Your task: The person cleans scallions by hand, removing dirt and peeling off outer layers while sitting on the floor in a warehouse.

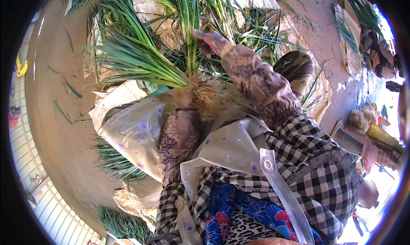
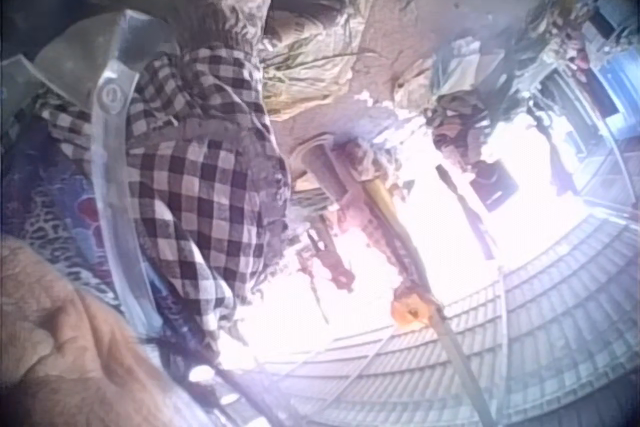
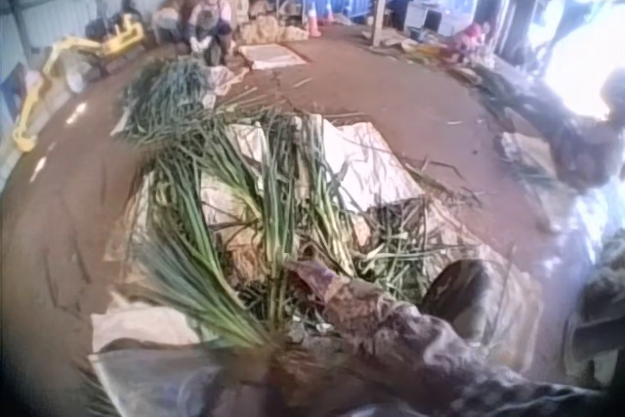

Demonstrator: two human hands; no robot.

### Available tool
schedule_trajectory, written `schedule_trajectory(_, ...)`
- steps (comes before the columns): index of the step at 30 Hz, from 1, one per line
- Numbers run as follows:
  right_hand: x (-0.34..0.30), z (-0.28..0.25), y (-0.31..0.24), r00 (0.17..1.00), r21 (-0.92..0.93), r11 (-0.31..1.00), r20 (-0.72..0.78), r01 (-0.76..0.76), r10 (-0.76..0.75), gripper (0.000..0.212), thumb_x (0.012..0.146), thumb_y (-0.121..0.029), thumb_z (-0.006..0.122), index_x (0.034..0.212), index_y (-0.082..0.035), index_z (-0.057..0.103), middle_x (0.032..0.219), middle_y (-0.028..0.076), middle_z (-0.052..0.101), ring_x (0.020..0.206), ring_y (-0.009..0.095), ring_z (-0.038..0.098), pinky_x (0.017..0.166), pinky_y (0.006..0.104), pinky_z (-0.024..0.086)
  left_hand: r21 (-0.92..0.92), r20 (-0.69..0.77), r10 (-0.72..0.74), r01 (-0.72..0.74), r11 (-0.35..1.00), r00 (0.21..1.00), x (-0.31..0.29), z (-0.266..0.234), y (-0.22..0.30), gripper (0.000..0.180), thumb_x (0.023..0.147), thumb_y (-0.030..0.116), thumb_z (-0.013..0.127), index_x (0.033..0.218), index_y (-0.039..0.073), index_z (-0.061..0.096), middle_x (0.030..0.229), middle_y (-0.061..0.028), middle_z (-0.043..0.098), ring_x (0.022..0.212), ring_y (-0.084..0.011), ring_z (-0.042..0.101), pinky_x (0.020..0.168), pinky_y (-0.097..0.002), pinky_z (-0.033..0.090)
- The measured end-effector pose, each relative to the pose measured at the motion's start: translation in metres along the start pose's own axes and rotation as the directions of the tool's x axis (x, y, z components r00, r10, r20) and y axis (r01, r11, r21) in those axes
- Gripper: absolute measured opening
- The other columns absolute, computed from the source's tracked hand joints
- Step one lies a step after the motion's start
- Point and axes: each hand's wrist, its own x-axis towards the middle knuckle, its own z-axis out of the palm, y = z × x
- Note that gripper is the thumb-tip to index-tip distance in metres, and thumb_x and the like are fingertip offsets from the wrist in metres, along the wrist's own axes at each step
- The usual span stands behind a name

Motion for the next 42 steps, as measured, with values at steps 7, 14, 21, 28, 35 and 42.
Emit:
schedule_trajectory(7, 0.047, -0.016, 0.028, 0.909, -0.389, 0.836, 0.012, 0.388, -0.416, 0.017, 0.078, -0.012, 0.058, 0.079, 0.004, 0.054, 0.067, 0.009, 0.055, 0.046, 0.017, 0.054, 0.04, 0.0277, 0.047, 0.162, -0.095, 0.162, -0.145, 0.976, 0.982, 0.021, -0.01, -0.037, 0.038, 0.063, 0.012, 0.072, 0.094, -0.005, 0.058, 0.084, -0.009, 0.059, 0.068, -0.0177, 0.055, 0.059, -0.0282, 0.048)
schedule_trajectory(14, -0.018, -0.013, 0.057, 0.99, 0.323, 0.941, 0.06, 0.101, -0.127, 0.02, 0.077, -0.006, 0.056, 0.092, 0.005, 0.048, 0.078, 0.012, 0.058, 0.057, 0.022, 0.058, 0.049, 0.0311, 0.052, 0.366, -0.165, 0.291, -0.215, 0.905, 0.942, 0.04, -0.039, -0.059, 0.042, 0.061, 0.013, 0.073, 0.096, -0.005, 0.057, 0.086, -0.0088, 0.058, 0.067, -0.0181, 0.055, 0.06, -0.0287, 0.047)
schedule_trajectory(21, 0.03, -0.07, 0.124, 0.948, 0.08, 0.955, 0.119, 0.286, -0.294, 0.009, 0.07, -0.004, 0.058, 0.078, 0.0, 0.057, 0.061, 0.008, 0.055, 0.057, 0.016, 0.053, 0.046, 0.0296, 0.04, 0.008, -0.063, 0.114, -0.114, 0.993, 0.991, 0.043, 0.039, -0.056, 0.037, 0.063, 0.005, 0.07, 0.096, -0.004, 0.056, 0.088, -0.0089, 0.058, 0.071, -0.0189, 0.056, 0.062, -0.0305, 0.048)
schedule_trajectory(28, -0.084, 0.022, 0.077, 0.664, -0.727, 0.006, 0.624, 0.687, -0.412, 0.016, 0.067, -0.017, 0.053, 0.078, -0.007, 0.058, 0.071, 0.012, 0.057, 0.065, 0.028, 0.057, 0.057, 0.0359, 0.046, 0.082, -0.216, -0.058, 0.077, 0.994, 0.975, 0.061, -0.032, -0.071, 0.025, 0.073, 0.008, 0.06, 0.096, -0.001, 0.055, 0.083, -0.01, 0.058, 0.067, -0.0214, 0.057, 0.056, -0.0334, 0.05)
schedule_trajectory(35, -0.087, -0.004, 0.059, 0.441, -0.372, 0.578, 0.897, 0.726, 0.023, 0.023, 0.069, -0.018, 0.056, 0.085, -0.001, 0.057, 0.068, 0.009, 0.054, 0.064, 0.021, 0.055, 0.056, 0.0317, 0.042, -0.314, -0.003, -0.129, 0.121, 0.942, 0.992, 0.04, -0.007, -0.035, 0.025, 0.075, 0.011, 0.059, 0.096, -0.001, 0.055, 0.081, -0.0106, 0.058, 0.065, -0.0208, 0.057, 0.055, -0.0327, 0.05)
schedule_trajectory(42, -0.138, 0.029, 0.086, 0.344, 0.264, 0.74, 0.755, 0.619, -0.558, 0.026, 0.079, -0.028, 0.056, 0.084, -0.003, 0.054, 0.067, 0.01, 0.052, 0.062, 0.021, 0.053, 0.057, 0.0334, 0.042, -0.467, 0.06, -0.161, 0.17, 0.868, 0.985, 0.045, -0.009, -0.023, 0.024, 0.077, 0.013, 0.057, 0.096, -0.002, 0.055, 0.079, -0.0112, 0.058, 0.064, -0.0201, 0.057, 0.055, -0.032, 0.049)
